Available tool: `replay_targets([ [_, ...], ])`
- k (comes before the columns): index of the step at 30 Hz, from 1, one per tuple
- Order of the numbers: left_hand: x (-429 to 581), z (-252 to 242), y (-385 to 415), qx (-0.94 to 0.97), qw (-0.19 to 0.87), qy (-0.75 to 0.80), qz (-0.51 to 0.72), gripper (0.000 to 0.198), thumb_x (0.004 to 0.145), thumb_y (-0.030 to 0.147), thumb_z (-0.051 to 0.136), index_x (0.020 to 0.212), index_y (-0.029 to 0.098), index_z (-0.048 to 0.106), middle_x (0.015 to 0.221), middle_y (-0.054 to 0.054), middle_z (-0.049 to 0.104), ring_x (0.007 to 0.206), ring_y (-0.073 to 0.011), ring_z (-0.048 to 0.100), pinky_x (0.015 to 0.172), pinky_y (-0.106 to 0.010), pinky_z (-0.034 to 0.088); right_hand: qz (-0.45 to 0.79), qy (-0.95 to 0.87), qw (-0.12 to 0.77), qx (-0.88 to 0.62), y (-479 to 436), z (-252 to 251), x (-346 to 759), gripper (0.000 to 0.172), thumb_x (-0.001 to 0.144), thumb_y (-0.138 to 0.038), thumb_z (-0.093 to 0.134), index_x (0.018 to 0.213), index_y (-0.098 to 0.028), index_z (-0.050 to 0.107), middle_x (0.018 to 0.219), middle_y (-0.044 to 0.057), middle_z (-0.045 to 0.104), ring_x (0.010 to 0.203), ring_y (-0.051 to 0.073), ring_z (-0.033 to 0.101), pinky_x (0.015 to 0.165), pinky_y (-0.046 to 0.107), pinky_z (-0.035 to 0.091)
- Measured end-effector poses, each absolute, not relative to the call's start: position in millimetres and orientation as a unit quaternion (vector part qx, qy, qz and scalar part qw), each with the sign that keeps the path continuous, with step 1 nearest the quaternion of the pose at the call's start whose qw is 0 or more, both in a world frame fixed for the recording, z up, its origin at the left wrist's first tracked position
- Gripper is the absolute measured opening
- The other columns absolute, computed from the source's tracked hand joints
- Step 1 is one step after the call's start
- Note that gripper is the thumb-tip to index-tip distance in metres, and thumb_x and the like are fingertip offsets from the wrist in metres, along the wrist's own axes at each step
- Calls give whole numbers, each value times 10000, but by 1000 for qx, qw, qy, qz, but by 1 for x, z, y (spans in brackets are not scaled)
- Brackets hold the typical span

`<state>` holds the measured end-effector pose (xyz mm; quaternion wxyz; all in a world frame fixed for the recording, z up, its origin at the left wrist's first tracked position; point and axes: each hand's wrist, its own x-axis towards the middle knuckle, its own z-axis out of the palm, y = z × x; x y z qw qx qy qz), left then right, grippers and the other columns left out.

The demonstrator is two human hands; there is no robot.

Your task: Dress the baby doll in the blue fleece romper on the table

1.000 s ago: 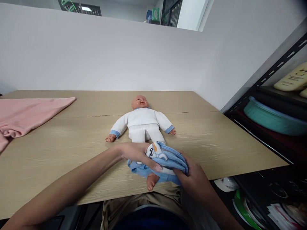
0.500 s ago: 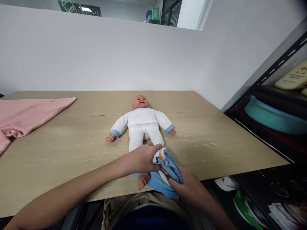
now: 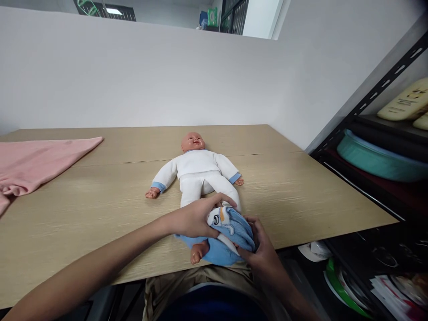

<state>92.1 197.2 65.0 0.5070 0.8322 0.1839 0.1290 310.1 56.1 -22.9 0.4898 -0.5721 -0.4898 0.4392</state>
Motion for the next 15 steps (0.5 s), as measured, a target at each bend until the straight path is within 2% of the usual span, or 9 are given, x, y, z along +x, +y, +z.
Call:
replay_targets([
  [2,91,67,202,818,530,159,155,814,728,49,769,1482,275,563,1378,-60,698,1239,-271,683,1055,-385,543,440,-472,535,-545,58,-25,307,581,838,-316,872,1297,-312,514,1296,52,732,1154,254,739,953,363,628],
  [4,90,69,208,816,531,157,166,734,750,76,778,1441,258,609,1352,-59,714,1230,-277,686,1060,-390,537,431,-473,552,-534,61,-26,306,569,861,-344,883,1295,-318,517,1297,52,737,1147,245,747,949,347,631],
  [8,87,73,222,815,541,157,136,347,819,154,746,1161,194,703,1040,-13,728,962,-220,687,845,-312,538,396,-519,546,-525,68,-27,313,448,906,-361,845,1275,-300,598,1142,38,758,982,217,745,851,311,620],
  [10,86,73,227,814,552,140,120,229,840,170,730,1067,183,702,950,4,692,880,-185,644,781,-280,513,383,-545,538,-516,75,-25,321,404,864,-342,877,1198,-285,658,1154,37,730,985,217,720,827,302,607],
  [12,86,72,230,817,550,129,114,173,870,205,732,1037,180,696,943,4,675,868,-174,619,787,-276,507,405,-559,523,-500,84,-20,330,377,825,-333,908,1127,-271,690,1191,37,710,1019,223,707,831,302,600],
  [15,87,67,232,825,532,149,120,150,922,291,730,1012,179,687,994,-12,662,917,-186,619,841,-297,507,483,-549,484,-480,102,-10,341,386,823,-358,924,1110,-263,684,1053,6,733,948,206,711,829,307,588],
])
